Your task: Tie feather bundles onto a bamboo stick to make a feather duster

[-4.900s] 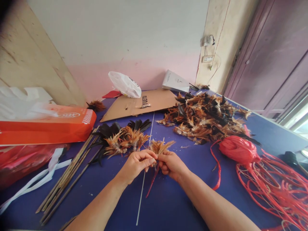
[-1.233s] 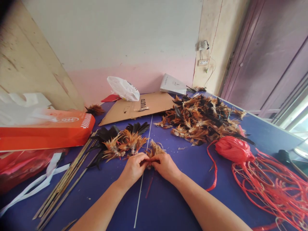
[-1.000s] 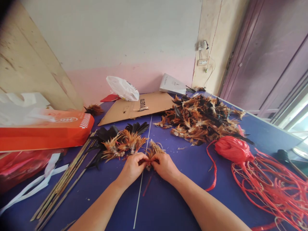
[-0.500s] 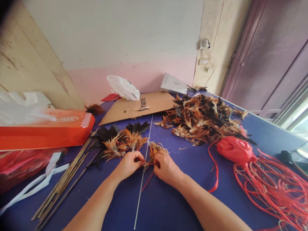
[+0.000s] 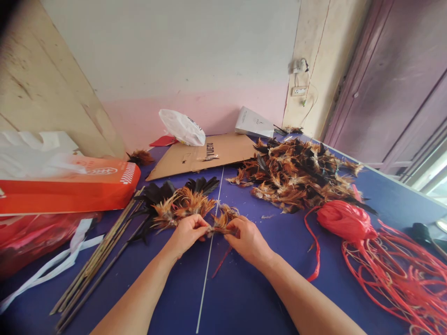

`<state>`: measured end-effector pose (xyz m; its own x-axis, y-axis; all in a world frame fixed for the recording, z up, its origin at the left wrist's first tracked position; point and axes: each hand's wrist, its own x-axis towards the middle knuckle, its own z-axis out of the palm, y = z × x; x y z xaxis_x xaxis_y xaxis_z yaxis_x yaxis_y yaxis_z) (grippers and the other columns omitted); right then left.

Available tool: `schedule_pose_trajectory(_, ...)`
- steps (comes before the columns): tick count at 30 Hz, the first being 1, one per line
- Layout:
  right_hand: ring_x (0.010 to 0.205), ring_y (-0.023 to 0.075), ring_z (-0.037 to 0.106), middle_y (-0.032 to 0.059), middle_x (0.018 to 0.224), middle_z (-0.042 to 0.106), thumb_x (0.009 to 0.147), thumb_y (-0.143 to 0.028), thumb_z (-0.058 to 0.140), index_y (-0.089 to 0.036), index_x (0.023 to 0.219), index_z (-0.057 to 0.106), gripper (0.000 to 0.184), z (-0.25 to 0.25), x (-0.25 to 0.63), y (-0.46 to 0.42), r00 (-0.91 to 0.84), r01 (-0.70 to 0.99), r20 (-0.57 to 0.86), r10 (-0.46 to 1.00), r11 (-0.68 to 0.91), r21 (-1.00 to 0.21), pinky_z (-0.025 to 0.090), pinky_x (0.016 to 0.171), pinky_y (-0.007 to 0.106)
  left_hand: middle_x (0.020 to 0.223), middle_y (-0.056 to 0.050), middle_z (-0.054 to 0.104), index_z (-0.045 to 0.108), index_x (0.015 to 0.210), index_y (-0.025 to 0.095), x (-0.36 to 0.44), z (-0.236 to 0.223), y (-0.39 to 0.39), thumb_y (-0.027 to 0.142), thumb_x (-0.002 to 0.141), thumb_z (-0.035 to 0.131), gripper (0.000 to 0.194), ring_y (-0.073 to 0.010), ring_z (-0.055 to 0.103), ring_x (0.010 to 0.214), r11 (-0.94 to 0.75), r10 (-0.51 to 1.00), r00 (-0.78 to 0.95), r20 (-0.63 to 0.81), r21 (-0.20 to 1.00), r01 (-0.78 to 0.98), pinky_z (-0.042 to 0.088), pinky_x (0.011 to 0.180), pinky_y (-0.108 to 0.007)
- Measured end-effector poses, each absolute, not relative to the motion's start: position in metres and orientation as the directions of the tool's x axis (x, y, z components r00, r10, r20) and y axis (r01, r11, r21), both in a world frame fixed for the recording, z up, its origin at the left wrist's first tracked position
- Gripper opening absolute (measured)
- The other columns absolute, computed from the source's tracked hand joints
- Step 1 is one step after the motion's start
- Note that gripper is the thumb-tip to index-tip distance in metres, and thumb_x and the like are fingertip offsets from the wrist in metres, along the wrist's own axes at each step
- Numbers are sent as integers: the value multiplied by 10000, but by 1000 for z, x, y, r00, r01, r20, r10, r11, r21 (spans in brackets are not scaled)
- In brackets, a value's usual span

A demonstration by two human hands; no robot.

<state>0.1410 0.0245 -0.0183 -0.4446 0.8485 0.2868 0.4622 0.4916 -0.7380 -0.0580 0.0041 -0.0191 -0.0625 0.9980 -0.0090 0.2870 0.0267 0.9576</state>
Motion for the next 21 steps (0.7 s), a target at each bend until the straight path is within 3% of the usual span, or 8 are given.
schedule_pose_trajectory(7, 647, 126, 528, 11, 746, 584, 725, -198, 569, -191, 795, 654, 111, -25, 139, 27, -447, 468, 276, 851, 485, -739, 401, 604, 231, 593, 0, 607, 563, 654, 157, -51, -16, 0, 252, 646, 619, 111, -123, 576, 568, 31, 999, 5, -34, 955, 296, 463, 526, -226)
schedule_pose_trajectory(13, 660, 132, 525, 9, 681, 583, 749, -184, 542, -180, 677, 621, 106, -25, 136, 29, -468, 516, 294, 834, 527, -675, 381, 623, 236, 583, -5, 610, 584, 662, 151, -49, -11, -2, 280, 643, 636, 140, -119, 558, 546, 39, 999, 21, -47, 959, 281, 431, 496, -218)
schedule_pose_trajectory(17, 670, 131, 512, 11, 697, 568, 753, -174, 530, -174, 653, 548, 101, -26, 135, 29, -476, 561, 305, 825, 552, -617, 370, 617, 230, 593, -13, 609, 595, 678, 141, -45, -10, -3, 301, 648, 653, 173, -107, 546, 547, 75, 997, -22, -73, 990, 118, 385, 454, -188)
schedule_pose_trajectory(21, 682, 130, 511, 19, 724, 568, 763, -180, 515, -175, 664, 521, 99, -26, 134, 26, -486, 597, 309, 817, 569, -566, 369, 623, 226, 749, -51, 652, 583, 685, 131, -41, -15, -3, 265, 636, 674, 169, -69, 501, 536, 115, 993, -19, -120, 979, -166, 321, 422, -163)
